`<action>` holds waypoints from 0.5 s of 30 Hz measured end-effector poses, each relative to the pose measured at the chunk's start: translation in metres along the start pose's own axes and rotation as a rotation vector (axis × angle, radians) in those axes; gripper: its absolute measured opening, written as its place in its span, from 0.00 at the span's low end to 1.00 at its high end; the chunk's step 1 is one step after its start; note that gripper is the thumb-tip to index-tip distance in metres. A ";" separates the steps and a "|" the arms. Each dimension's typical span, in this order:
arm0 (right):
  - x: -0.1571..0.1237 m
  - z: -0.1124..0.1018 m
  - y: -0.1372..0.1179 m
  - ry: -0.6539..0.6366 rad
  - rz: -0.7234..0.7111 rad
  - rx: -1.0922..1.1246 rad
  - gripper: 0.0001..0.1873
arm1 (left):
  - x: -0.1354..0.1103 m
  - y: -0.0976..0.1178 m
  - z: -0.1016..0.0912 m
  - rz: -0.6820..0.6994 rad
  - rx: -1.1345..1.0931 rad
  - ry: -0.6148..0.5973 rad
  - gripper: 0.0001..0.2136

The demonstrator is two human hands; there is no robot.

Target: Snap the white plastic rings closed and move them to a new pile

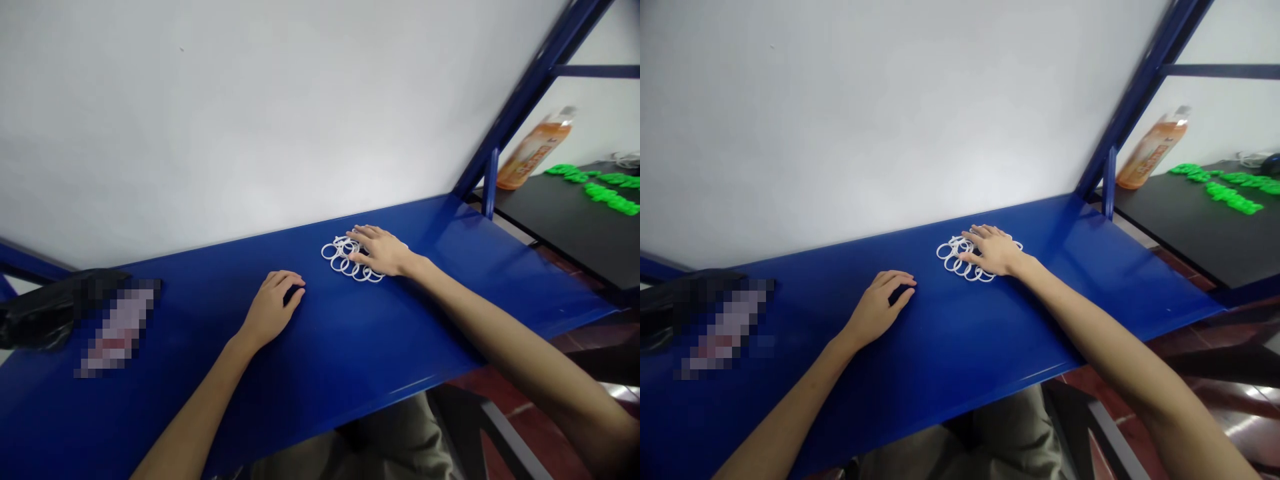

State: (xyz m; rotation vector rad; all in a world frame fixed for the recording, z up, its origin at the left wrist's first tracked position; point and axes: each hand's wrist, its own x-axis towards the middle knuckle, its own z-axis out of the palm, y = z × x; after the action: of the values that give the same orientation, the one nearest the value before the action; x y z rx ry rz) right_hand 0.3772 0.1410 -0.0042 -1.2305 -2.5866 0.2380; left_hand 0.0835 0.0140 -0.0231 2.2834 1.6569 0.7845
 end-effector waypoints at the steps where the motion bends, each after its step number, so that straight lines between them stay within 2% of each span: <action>1: -0.003 0.002 -0.001 -0.009 0.035 -0.008 0.41 | 0.000 0.000 0.000 0.001 0.000 -0.001 0.09; 6: -0.013 0.007 -0.004 0.002 0.146 -0.041 0.44 | 0.000 0.000 0.000 -0.001 0.003 -0.008 0.09; 11: -0.013 0.009 -0.016 0.000 0.036 -0.045 0.42 | 0.001 0.000 0.000 0.004 0.010 -0.008 0.08; 15: -0.008 0.008 -0.016 -0.050 0.098 -0.047 0.44 | 0.000 -0.001 0.000 0.010 0.016 -0.005 0.09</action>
State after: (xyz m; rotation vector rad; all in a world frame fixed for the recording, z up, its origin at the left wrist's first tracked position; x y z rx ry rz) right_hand 0.3681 0.1249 -0.0089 -1.3865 -2.5914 0.2306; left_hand 0.0828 0.0148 -0.0239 2.3044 1.6572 0.7703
